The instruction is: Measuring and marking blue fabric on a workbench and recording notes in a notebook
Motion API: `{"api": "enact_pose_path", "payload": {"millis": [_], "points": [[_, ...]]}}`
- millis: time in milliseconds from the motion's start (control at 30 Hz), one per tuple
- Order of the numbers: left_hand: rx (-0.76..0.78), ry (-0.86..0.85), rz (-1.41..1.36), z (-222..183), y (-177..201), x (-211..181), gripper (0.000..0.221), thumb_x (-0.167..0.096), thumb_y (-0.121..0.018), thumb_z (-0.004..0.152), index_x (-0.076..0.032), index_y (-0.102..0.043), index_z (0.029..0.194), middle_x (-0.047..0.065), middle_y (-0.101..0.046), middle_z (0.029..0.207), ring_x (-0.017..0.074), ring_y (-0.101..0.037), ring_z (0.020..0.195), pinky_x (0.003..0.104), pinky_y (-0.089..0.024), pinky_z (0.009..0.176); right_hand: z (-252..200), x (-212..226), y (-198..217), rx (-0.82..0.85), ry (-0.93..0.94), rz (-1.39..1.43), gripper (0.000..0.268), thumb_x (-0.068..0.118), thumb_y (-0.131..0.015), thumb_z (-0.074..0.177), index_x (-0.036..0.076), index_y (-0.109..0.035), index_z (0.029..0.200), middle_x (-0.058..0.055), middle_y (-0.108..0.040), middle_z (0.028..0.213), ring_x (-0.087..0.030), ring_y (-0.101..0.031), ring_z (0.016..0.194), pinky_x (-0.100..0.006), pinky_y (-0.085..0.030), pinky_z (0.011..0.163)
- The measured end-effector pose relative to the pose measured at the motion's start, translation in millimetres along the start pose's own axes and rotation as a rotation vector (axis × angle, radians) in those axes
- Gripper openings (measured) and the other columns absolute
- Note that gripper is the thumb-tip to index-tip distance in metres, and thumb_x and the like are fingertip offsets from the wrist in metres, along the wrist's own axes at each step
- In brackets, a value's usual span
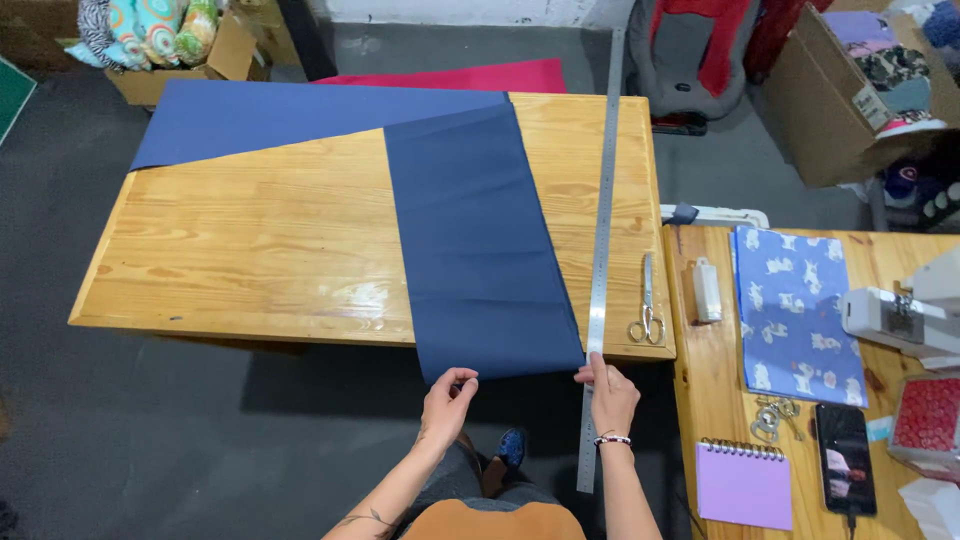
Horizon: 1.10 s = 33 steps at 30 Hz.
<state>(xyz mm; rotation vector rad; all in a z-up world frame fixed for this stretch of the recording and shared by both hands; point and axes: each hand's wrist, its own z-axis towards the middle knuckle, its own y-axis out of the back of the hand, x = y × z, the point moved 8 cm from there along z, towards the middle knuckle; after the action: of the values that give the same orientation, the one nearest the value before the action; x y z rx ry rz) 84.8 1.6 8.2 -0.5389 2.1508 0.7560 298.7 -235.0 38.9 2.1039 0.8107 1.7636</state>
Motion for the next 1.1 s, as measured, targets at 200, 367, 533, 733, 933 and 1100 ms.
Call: {"api": "enact_pose_path", "payload": {"millis": [200, 367, 533, 733, 933, 1100], "points": [[0.216, 0.012, -0.030, -14, -25, -11, 0.020, -0.031, -0.061, 0.097, -0.020, -0.076, 0.105, -0.004, -0.072, 0.093, 0.0094, -0.060, 0.084, 0.028, -0.046, 0.079, 4, -24, -15, 0.086, 0.203, -0.090, 0.061, 0.041, -0.036, 0.108, 0.009, -0.079, 0.078, 0.000, -0.078, 0.085, -0.015, -0.072, 0.069, -0.034, -0.052, 0.076], [0.324, -0.092, 0.042, -25, -41, -24, 0.019, -0.033, -0.064, 0.095, -0.022, -0.076, 0.104, -0.009, -0.072, 0.090, 0.0064, -0.058, 0.080, 0.025, -0.046, 0.078, -18, -14, -35, 0.219, 0.325, -0.052, 0.062, 0.031, -0.030, 0.109, 0.009, -0.061, 0.060, -0.003, -0.074, 0.097, -0.019, -0.070, 0.088, -0.036, -0.047, 0.083], [0.276, -0.106, 0.063, -10, -41, -11, 0.021, -0.036, -0.065, 0.092, -0.024, -0.078, 0.103, -0.009, -0.073, 0.088, 0.0061, -0.060, 0.079, 0.026, -0.046, 0.076, -30, 10, -35, 0.306, 0.401, -0.007, 0.055, 0.033, -0.023, 0.109, 0.010, -0.059, 0.074, -0.011, -0.067, 0.112, -0.021, -0.065, 0.105, -0.036, -0.047, 0.089], [-0.123, -0.035, -0.035, 50, 10, 57, 0.020, -0.037, -0.069, 0.090, -0.024, -0.080, 0.100, -0.006, -0.080, 0.098, 0.0095, -0.070, 0.095, 0.026, -0.049, 0.087, 0, -30, -9, -0.023, 0.272, -0.046, 0.022, 0.022, -0.046, 0.102, 0.008, -0.062, 0.101, -0.011, -0.069, 0.107, -0.029, -0.066, 0.097, -0.041, -0.048, 0.089], [-0.208, 0.252, -0.049, 61, 52, 108, 0.063, -0.058, -0.066, 0.091, -0.017, -0.062, 0.138, 0.015, -0.064, 0.142, 0.0368, -0.055, 0.136, 0.049, -0.043, 0.111, 27, -106, -16, 0.128, -0.231, -0.178, 0.076, 0.059, -0.067, 0.092, 0.018, -0.037, 0.149, -0.017, -0.067, 0.131, -0.039, -0.062, 0.127, -0.052, -0.047, 0.108], [-0.114, 0.261, -0.128, 68, 45, 95, 0.094, -0.069, -0.071, 0.086, -0.006, -0.049, 0.152, 0.027, -0.047, 0.156, 0.0430, -0.040, 0.147, 0.052, -0.033, 0.119, 26, -83, -16, 0.196, -0.281, -0.100, 0.070, 0.058, -0.061, 0.096, 0.025, -0.041, 0.155, -0.024, -0.071, 0.126, -0.043, -0.064, 0.124, -0.053, -0.050, 0.104]]}}
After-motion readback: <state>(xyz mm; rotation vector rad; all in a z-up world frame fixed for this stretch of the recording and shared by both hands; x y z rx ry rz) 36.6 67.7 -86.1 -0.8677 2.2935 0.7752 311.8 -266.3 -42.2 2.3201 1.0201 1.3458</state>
